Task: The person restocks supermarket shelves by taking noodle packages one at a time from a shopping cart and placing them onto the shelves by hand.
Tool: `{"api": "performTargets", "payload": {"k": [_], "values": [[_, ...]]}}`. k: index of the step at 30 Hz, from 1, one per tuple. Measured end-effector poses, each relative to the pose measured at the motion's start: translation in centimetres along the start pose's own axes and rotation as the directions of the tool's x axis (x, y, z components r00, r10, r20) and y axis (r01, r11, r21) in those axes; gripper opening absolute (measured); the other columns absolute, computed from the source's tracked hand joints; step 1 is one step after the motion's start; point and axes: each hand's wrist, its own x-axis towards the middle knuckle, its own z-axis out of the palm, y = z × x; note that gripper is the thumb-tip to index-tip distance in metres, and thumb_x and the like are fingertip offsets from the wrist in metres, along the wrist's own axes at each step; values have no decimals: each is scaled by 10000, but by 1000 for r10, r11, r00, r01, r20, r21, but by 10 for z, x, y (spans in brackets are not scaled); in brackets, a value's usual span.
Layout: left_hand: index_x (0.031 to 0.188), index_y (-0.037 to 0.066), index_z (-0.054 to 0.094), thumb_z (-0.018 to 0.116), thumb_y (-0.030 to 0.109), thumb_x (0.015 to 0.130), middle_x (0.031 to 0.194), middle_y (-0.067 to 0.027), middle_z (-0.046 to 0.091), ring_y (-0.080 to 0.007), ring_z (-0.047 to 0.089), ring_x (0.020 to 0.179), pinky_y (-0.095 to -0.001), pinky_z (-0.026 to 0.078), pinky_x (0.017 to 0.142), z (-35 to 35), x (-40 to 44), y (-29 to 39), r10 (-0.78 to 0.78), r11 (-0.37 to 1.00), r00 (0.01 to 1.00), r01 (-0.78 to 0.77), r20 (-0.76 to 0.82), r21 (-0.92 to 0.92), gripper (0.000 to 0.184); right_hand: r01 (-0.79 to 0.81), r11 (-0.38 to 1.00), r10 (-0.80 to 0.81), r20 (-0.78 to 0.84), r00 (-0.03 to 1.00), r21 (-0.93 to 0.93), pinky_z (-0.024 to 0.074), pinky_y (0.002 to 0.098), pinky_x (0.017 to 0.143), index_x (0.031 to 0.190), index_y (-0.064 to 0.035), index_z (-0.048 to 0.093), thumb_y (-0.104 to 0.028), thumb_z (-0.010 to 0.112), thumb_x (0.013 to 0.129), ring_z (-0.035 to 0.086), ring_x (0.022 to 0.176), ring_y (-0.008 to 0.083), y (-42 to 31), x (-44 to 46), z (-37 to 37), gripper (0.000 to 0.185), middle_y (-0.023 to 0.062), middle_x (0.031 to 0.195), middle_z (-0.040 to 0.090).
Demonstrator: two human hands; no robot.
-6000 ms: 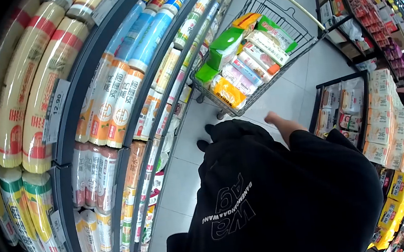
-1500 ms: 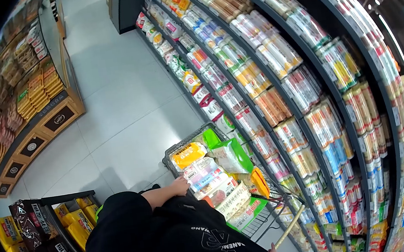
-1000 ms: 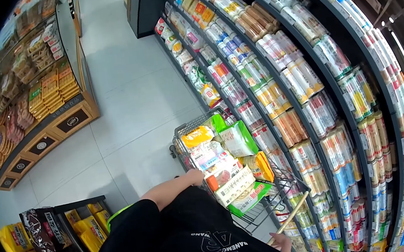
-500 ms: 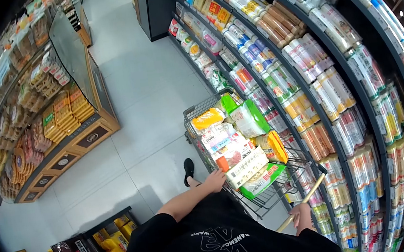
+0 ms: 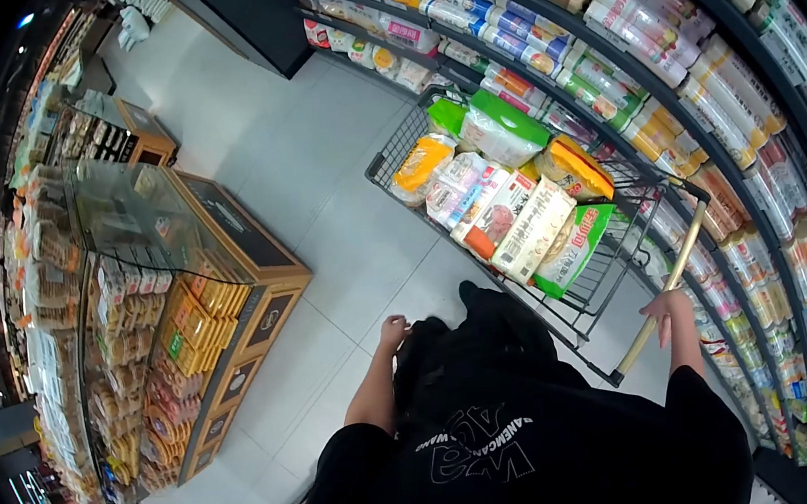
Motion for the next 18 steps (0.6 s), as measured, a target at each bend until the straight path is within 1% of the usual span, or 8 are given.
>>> {"api": "performTargets", "payload": {"k": [2, 3, 6, 9, 11, 14, 15, 18], "values": [[1168, 18, 563, 565, 209, 908, 948, -144, 677, -231, 678, 721, -339, 534, 607, -22, -29, -41, -158, 985, 984, 151, -81, -89, 323, 28, 999, -27, -21, 999, 25, 506, 362, 891, 1138, -14, 669, -589, 571, 827, 665, 1019, 264, 6, 0, 5, 661, 155, 1084, 699], [1171, 22, 563, 570, 203, 906, 949, -135, 675, -220, 671, 725, -331, 532, 610, -30, -44, -65, -199, 974, 974, 185, -107, -127, 322, 46, 998, -46, -9, 999, 38, 515, 367, 875, 1057, -7, 705, -574, 551, 843, 684, 971, 281, 10, -3, 6, 626, 149, 994, 723], [1180, 39, 574, 563, 191, 910, 959, -113, 674, -203, 653, 739, -332, 531, 636, -54, -62, -108, -331, 937, 934, 310, -131, -158, 309, 167, 986, -164, -257, 952, -9, 543, 381, 824, 997, -39, 721, -489, 605, 816, 704, 894, 302, 15, 26, 34, 499, 155, 854, 723], [1211, 52, 580, 537, 196, 924, 1001, -114, 677, -208, 650, 776, -338, 532, 676, -64, -70, -135, -379, 922, 920, 368, -98, -119, 324, 168, 986, -154, -364, 919, 8, 554, 391, 807, 984, -15, 714, -428, 587, 826, 702, 890, 314, 20, 42, 54, 460, 176, 861, 717], [1229, 58, 582, 526, 200, 929, 1034, -114, 676, -206, 647, 803, -333, 531, 701, -71, -53, -137, -362, 930, 931, 357, -53, -87, 336, 153, 987, -125, -354, 927, 53, 562, 394, 797, 1000, 7, 701, -385, 559, 846, 706, 887, 309, 13, 55, 59, 444, 184, 849, 716], [1241, 52, 583, 529, 211, 930, 1077, -121, 673, -206, 655, 861, -319, 532, 727, -92, -49, -110, -280, 959, 960, 280, -8, -34, 354, 53, 949, 45, -299, 953, 311, 566, 399, 793, 1033, 20, 684, -358, 531, 855, 710, 888, 296, 6, 17, 69, 446, 182, 835, 717], [1235, 45, 582, 535, 220, 927, 1078, -124, 674, -213, 664, 869, -319, 533, 728, -95, -51, -90, -240, 971, 971, 240, 1, -19, 358, 81, 930, 40, -317, 947, 360, 552, 403, 840, 1079, 22, 673, -322, 509, 858, 689, 985, 297, 3, -10, 73, 440, 224, 950, 705], [1212, 27, 582, 549, 241, 917, 1067, -132, 677, -229, 687, 878, -304, 537, 723, -80, -46, -21, -59, 998, 998, 59, 5, -21, 366, 185, 956, 0, -632, 775, 228, 534, 402, 882, 1105, 3, 674, -315, 507, 864, 663, 1052, 306, -4, 44, 119, 433, 265, 1070, 668]]}}
